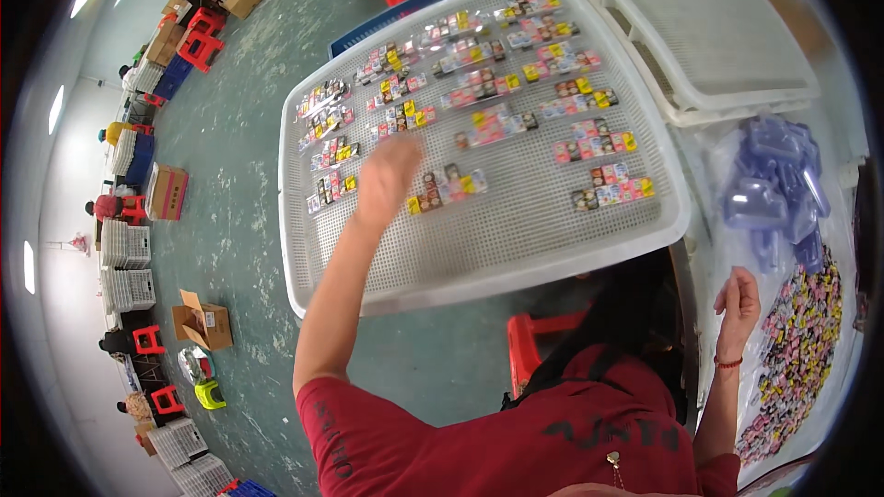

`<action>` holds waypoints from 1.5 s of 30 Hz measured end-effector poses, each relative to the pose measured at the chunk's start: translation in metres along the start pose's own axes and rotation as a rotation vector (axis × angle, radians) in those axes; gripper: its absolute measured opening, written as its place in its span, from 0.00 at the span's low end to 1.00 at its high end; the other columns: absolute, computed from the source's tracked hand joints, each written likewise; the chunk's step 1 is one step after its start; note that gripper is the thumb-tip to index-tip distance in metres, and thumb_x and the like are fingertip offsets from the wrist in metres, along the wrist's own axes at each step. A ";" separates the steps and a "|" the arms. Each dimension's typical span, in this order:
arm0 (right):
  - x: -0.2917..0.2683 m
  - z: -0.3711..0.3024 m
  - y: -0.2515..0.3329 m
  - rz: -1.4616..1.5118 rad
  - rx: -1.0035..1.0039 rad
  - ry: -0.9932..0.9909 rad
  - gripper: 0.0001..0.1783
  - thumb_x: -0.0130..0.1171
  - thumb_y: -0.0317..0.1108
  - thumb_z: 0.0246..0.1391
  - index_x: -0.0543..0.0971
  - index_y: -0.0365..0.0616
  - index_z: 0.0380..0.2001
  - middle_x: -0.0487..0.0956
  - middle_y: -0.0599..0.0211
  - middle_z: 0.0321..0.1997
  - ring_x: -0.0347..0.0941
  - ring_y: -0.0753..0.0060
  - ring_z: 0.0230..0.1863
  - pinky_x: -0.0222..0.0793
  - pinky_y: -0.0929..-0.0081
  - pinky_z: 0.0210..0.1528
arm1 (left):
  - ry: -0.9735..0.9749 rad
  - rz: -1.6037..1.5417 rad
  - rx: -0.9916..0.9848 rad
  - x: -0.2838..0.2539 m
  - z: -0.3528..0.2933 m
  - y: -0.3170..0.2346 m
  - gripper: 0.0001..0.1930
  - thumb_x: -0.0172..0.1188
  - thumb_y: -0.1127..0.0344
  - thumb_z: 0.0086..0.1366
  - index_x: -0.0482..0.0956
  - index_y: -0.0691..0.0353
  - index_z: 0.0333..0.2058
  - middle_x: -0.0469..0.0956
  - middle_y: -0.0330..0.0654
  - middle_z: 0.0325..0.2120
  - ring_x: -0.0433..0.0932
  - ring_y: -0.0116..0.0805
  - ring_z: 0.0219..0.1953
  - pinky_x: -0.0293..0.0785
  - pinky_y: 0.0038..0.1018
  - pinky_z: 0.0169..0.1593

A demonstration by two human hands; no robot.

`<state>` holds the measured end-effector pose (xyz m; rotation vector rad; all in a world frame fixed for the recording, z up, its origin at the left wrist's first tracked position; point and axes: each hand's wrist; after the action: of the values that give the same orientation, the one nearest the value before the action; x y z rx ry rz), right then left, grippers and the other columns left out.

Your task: Sorting small colorful toy blocks and placing them into clear plastic bags on a workbench.

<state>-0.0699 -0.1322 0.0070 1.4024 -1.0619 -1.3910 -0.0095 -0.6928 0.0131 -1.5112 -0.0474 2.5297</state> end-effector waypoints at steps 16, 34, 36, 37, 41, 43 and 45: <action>-0.007 -0.003 -0.013 -0.037 0.118 -0.043 0.07 0.50 0.32 0.64 0.75 0.43 0.42 0.65 0.80 0.20 0.58 0.89 0.20 0.51 0.88 0.22 | 0.084 0.192 -0.361 0.061 0.090 0.104 0.11 0.59 0.67 0.60 0.77 0.59 0.42 0.80 0.48 0.37 0.77 0.50 0.41 0.73 0.40 0.45; -0.002 -0.008 -0.028 -0.038 0.165 0.030 0.08 0.51 0.31 0.63 0.74 0.41 0.43 0.67 0.78 0.22 0.61 0.87 0.21 0.57 0.87 0.25 | -0.082 -0.335 -0.795 0.067 0.076 0.128 0.12 0.59 0.64 0.62 0.80 0.63 0.42 0.83 0.41 0.32 0.80 0.27 0.33 0.73 0.24 0.39; -0.002 -0.008 -0.028 -0.053 0.174 0.037 0.08 0.51 0.31 0.63 0.74 0.41 0.43 0.67 0.78 0.22 0.61 0.87 0.21 0.57 0.87 0.24 | -0.093 -0.259 -0.774 0.067 0.080 0.121 0.12 0.59 0.64 0.61 0.81 0.63 0.41 0.83 0.42 0.32 0.80 0.30 0.33 0.72 0.26 0.40; -0.003 -0.009 -0.029 -0.054 0.176 0.035 0.08 0.51 0.31 0.63 0.74 0.41 0.43 0.67 0.78 0.22 0.61 0.87 0.21 0.57 0.87 0.24 | -0.090 -0.261 -0.773 0.067 0.081 0.118 0.12 0.59 0.64 0.61 0.81 0.63 0.41 0.83 0.42 0.32 0.80 0.30 0.33 0.72 0.26 0.40; -0.004 -0.009 -0.031 -0.052 0.174 0.041 0.08 0.51 0.31 0.63 0.74 0.41 0.43 0.68 0.78 0.22 0.62 0.87 0.22 0.58 0.87 0.25 | -0.122 -0.085 -0.653 0.070 0.074 0.122 0.10 0.62 0.63 0.59 0.83 0.62 0.35 0.81 0.47 0.32 0.79 0.45 0.37 0.73 0.33 0.43; -0.005 -0.009 -0.031 -0.057 0.173 0.044 0.08 0.51 0.31 0.63 0.74 0.41 0.43 0.68 0.78 0.22 0.62 0.87 0.22 0.58 0.87 0.25 | -0.160 -0.006 -0.548 0.073 0.071 0.121 0.09 0.61 0.63 0.59 0.83 0.62 0.34 0.81 0.48 0.33 0.78 0.46 0.39 0.72 0.34 0.45; -0.005 -0.009 -0.029 -0.047 0.174 0.057 0.08 0.51 0.31 0.63 0.74 0.41 0.43 0.68 0.78 0.23 0.62 0.87 0.22 0.58 0.88 0.25 | -0.142 -0.001 -0.514 0.075 0.067 0.119 0.09 0.61 0.64 0.59 0.83 0.63 0.33 0.80 0.47 0.35 0.76 0.47 0.42 0.71 0.36 0.48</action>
<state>-0.0614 -0.1198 -0.0201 1.5925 -1.1416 -1.3088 -0.1203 -0.7907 -0.0354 -1.4700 -0.7699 2.7536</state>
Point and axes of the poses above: each hand's wrist, its own z-axis towards the middle knuckle, its own x-axis out of the palm, y = z × x
